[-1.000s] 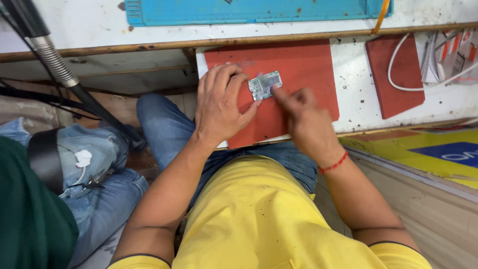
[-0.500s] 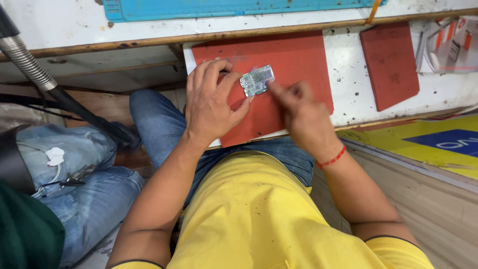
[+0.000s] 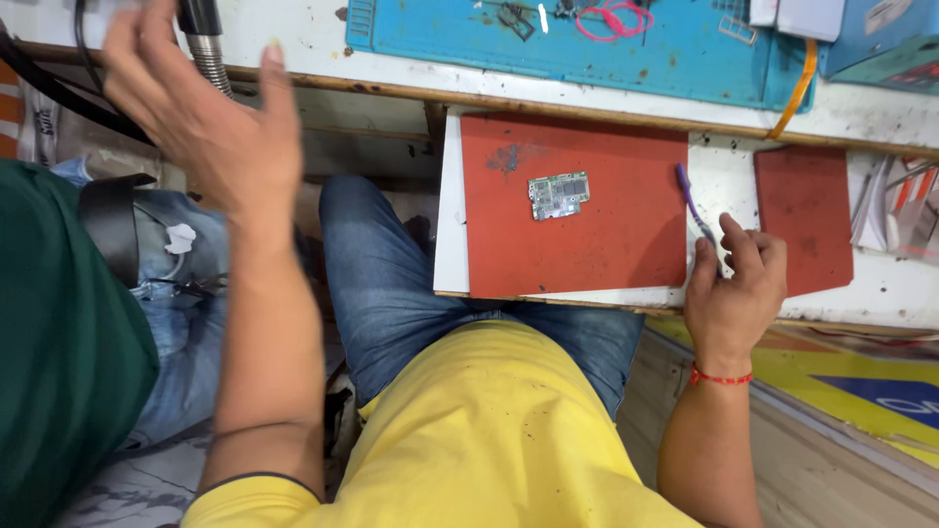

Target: The person scrubs a small circuit board with a toothbrush on a red mat, then uses a handheld air blower to remove debris from the board's surface.

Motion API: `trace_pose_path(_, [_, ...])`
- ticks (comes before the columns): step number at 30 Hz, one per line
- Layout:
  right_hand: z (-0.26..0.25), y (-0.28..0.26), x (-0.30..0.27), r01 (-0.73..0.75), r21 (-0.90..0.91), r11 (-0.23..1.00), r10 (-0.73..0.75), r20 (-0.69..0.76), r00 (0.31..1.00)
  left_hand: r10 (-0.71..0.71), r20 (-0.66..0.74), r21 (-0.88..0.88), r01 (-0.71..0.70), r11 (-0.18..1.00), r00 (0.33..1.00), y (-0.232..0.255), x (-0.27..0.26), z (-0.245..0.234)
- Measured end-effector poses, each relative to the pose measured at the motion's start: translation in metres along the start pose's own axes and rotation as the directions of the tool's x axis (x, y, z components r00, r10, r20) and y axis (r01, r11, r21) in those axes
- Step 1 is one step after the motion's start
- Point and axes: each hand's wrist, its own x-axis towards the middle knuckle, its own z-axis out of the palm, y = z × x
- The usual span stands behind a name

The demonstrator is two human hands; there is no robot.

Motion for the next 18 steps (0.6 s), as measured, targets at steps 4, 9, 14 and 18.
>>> trace_pose_path(4, [0.000,0.008,-0.005,0.034,0.030,0.999,-0.032,-0.049,0.998,-0.337,0.293,-0.401,0.435,0.807,0.895,-0.028,0.028,0.007])
trace_pose_path(9, [0.001,-0.023,-0.007,0.130,0.119,0.984,-0.122,-0.071,0.990,0.120,-0.011,-0.280,-0.118,0.953,0.993,-0.029,0.037,0.002])
trace_pose_path(14, [-0.014,-0.088,-0.018,0.359,0.187,0.914,-0.333,-0.158,0.930,0.582,0.125,-0.285,-0.533,0.797,0.803,0.027,0.016,-0.034])
trace_pose_path(18, [-0.024,-0.120,0.000,0.537,0.015,0.844,-0.530,-0.134,0.837,0.807,0.355,-0.350,-0.733,0.583,0.472,0.093,-0.012,-0.034])
